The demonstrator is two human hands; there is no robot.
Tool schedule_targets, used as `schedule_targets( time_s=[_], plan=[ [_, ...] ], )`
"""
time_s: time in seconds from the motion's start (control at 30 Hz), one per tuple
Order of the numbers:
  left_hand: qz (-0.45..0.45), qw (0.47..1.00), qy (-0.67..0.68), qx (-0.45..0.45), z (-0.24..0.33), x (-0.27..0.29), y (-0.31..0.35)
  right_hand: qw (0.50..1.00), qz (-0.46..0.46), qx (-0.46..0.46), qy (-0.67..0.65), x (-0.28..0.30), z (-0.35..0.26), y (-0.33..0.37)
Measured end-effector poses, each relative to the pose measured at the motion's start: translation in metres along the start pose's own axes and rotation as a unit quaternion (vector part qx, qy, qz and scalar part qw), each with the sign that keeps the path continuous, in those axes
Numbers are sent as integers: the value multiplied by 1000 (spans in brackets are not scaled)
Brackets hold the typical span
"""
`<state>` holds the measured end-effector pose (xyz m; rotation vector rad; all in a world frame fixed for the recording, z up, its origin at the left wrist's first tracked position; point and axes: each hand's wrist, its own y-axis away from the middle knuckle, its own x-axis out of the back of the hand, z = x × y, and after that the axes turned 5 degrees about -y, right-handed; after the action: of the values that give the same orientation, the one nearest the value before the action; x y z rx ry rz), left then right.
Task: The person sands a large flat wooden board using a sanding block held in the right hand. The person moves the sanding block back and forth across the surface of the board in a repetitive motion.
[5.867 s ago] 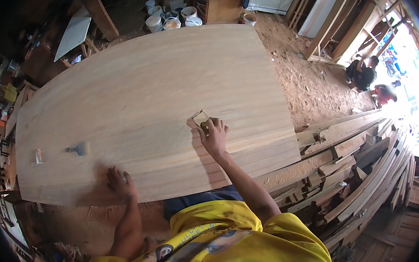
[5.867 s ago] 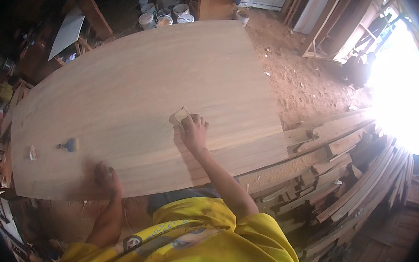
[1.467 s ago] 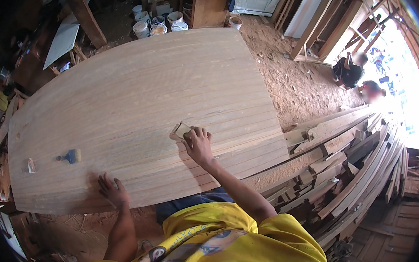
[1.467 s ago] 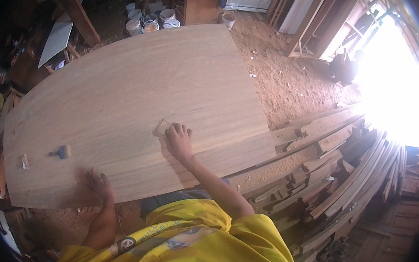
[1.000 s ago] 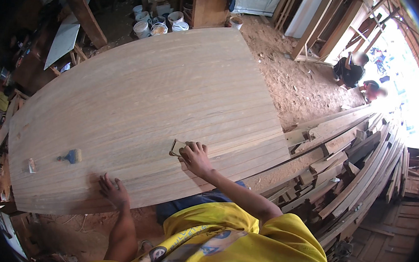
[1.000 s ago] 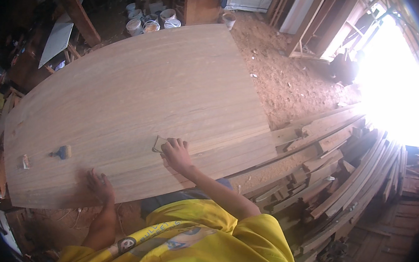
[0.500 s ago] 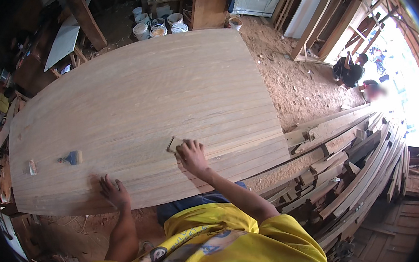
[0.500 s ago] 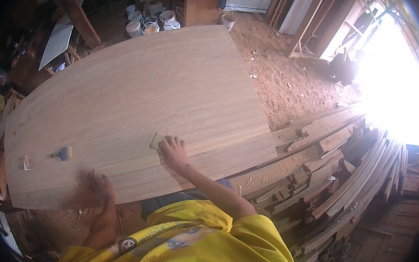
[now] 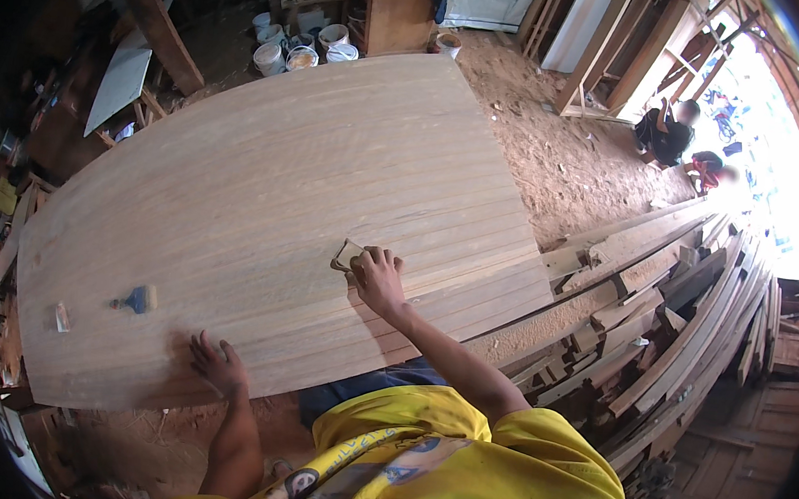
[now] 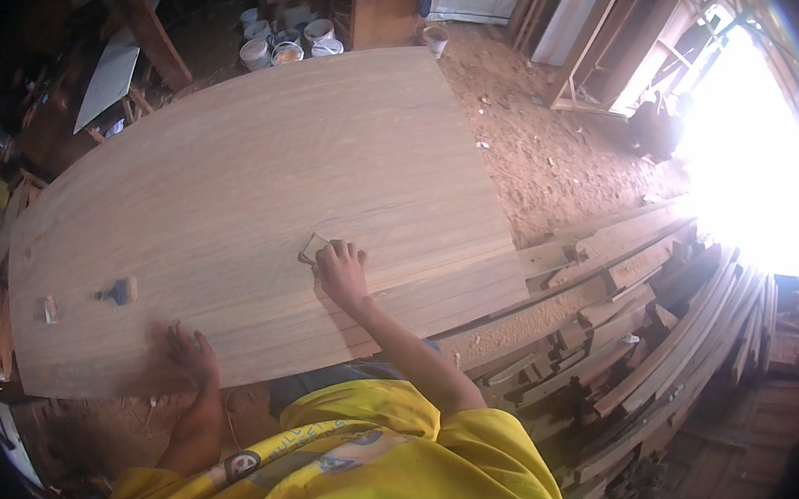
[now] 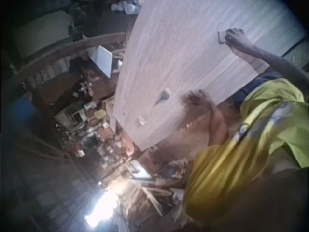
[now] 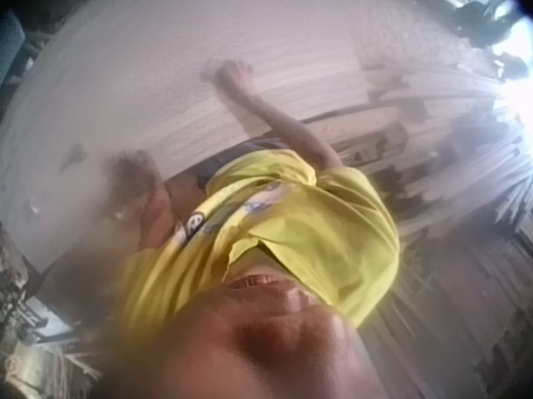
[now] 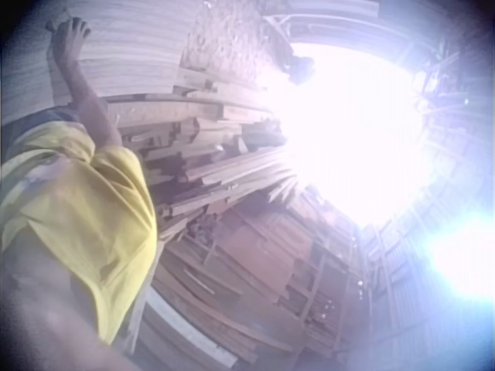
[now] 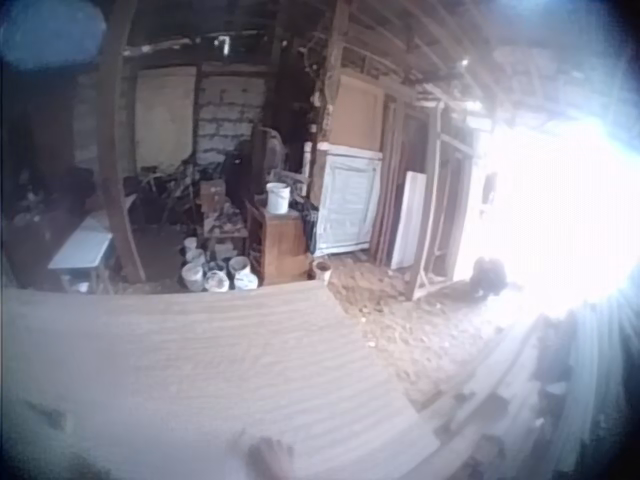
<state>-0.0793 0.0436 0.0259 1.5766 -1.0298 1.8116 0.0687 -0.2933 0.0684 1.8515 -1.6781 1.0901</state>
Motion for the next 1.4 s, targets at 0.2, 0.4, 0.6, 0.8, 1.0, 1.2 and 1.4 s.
schedule_targets(
  time_s=[0.2,0.4,0.6,0.8,1.0,1.2,1.4],
  plan=[
    [16,1000,10,-10,-1,0,-1,999,28,16,-11,2,-2,-2],
    [7,1000,11,-8,-1,-2,0,1000,-21,-8,-5,-2,1,-1],
    [-13,1000,9,2,1,5,-3,998,69,5,-4,2,18,-18],
    [-18,1000,0,6,-3,3,-2,998,42,-53,13,3,11,-23],
    [-17,1000,5,1,0,4,-4,1000,-19,3,-9,5,11,12],
    [-18,1000,5,-3,4,9,-5,997,54,-53,12,14,11,-17],
    [2,999,33,8,-3,-1,-4,998,58,-39,7,-15,-15,-16]
  ],
)
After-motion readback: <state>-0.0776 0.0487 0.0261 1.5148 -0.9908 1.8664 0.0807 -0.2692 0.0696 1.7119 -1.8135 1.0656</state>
